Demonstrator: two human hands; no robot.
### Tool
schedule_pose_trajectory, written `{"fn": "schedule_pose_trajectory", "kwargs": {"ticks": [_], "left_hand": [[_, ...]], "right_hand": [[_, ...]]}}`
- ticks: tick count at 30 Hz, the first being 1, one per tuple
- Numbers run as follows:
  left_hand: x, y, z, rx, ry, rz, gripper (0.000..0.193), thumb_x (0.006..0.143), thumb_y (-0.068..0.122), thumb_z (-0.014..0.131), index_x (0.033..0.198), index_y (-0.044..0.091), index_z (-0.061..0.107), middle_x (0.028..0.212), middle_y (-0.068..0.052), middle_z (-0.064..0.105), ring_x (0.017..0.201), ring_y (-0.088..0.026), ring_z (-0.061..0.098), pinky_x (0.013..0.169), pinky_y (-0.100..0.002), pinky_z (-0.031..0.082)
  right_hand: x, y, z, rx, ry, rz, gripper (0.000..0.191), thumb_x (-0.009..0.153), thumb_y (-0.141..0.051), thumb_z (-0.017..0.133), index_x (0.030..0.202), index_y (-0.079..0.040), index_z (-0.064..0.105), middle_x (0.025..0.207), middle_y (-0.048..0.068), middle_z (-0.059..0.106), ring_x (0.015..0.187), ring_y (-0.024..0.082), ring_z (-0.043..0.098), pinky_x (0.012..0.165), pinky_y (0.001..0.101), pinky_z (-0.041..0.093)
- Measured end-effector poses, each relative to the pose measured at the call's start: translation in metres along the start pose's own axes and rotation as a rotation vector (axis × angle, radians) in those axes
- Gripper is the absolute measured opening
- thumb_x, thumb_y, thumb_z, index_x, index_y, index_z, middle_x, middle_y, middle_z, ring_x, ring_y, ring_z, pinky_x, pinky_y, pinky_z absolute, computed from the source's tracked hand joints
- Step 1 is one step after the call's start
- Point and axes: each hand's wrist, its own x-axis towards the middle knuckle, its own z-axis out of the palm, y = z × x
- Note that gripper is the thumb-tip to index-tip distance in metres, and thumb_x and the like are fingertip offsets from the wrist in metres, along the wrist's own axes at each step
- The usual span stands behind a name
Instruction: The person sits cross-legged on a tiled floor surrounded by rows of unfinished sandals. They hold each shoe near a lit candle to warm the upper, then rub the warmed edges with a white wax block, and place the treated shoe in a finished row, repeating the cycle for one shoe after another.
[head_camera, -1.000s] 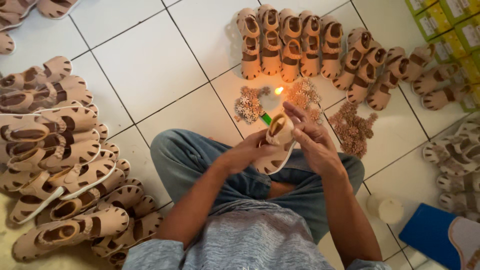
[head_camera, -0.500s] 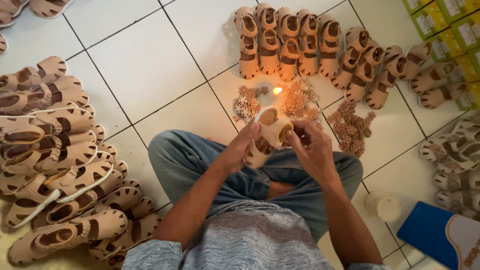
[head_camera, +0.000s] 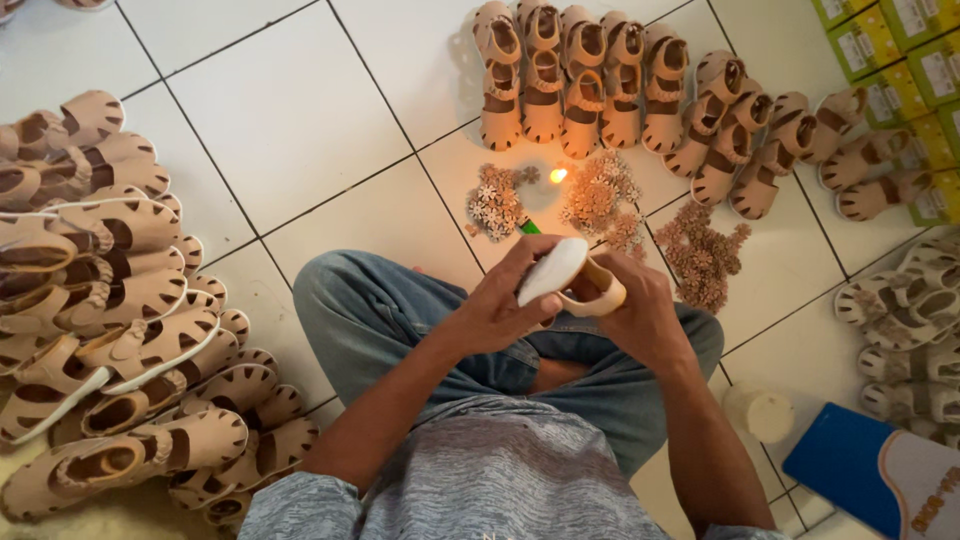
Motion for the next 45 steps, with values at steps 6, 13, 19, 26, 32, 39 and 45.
{"fn": "schedule_pose_trajectory", "kwargs": {"ticks": [6,13,19,26,32,39,45], "left_hand": [[0.002,0.001,0.004,0.08,0.0,0.066,0.058,0.106,0.036,0.061,0.15,0.006,0.039,0.123,-0.007,0.055,0.091,-0.009,0.065,0.072,-0.025,0.061],[0.004,0.002,0.007,0.057,0.007,0.035,0.056,0.107,0.033,0.062,0.151,0.005,0.04,0.123,-0.008,0.057,0.091,-0.009,0.063,0.074,-0.026,0.059],[0.004,0.001,0.009,0.11,0.07,-0.008,0.054,0.108,0.032,0.059,0.151,0.004,0.04,0.122,-0.009,0.058,0.089,-0.01,0.063,0.075,-0.026,0.058],[0.008,-0.023,-0.006,-0.643,0.142,-0.577,0.07,0.107,0.056,0.029,0.15,0.003,0.044,0.126,-0.02,0.066,0.09,-0.026,0.07,0.076,-0.04,0.06],[-0.005,-0.049,-0.019,-1.216,-0.131,-0.539,0.07,0.111,0.059,0.029,0.148,0.002,0.049,0.128,-0.025,0.066,0.103,-0.041,0.073,0.091,-0.05,0.062],[-0.011,-0.057,-0.016,-1.037,-0.026,-0.638,0.058,0.118,0.049,0.035,0.149,0.004,0.054,0.122,-0.021,0.071,0.098,-0.033,0.073,0.081,-0.046,0.064],[-0.008,-0.053,-0.015,-0.99,-0.176,-0.642,0.06,0.109,0.054,0.039,0.134,0.002,0.057,0.106,-0.019,0.075,0.09,-0.031,0.078,0.074,-0.039,0.065]], "right_hand": [[-0.009,0.008,0.007,0.028,0.105,-0.02,0.024,0.087,-0.007,0.073,0.109,-0.002,0.07,0.092,0.014,0.072,0.078,0.028,0.073,0.069,0.0364,0.057],[-0.012,0.017,0.01,-0.018,0.089,0.118,0.026,0.083,-0.005,0.07,0.109,0.0,0.07,0.079,0.015,0.068,0.068,0.024,0.07,0.064,0.0348,0.053],[-0.018,0.031,0.022,0.198,0.071,-0.019,0.025,0.089,-0.012,0.072,0.109,0.001,0.066,0.093,0.007,0.071,0.078,0.012,0.068,0.065,0.0273,0.055],[-0.023,0.046,0.015,0.635,-0.029,0.194,0.024,0.103,-0.012,0.063,0.122,0.0,0.069,0.117,0.011,0.071,0.106,0.016,0.069,0.092,0.0302,0.059],[-0.016,0.023,0.007,0.736,-0.138,0.102,0.041,0.098,-0.018,0.07,0.133,0.0,0.061,0.158,0.016,0.04,0.148,0.025,0.041,0.115,0.041,0.047],[-0.016,0.013,0.014,0.644,-0.219,0.081,0.028,0.098,-0.024,0.07,0.113,-0.002,0.074,0.158,0.015,0.046,0.142,0.027,0.051,0.111,0.0418,0.05],[-0.03,0.024,0.024,0.864,-0.16,0.174,0.023,0.097,-0.016,0.072,0.106,0.005,0.069,0.144,0.013,0.053,0.117,0.02,0.061,0.089,0.0347,0.057]]}}
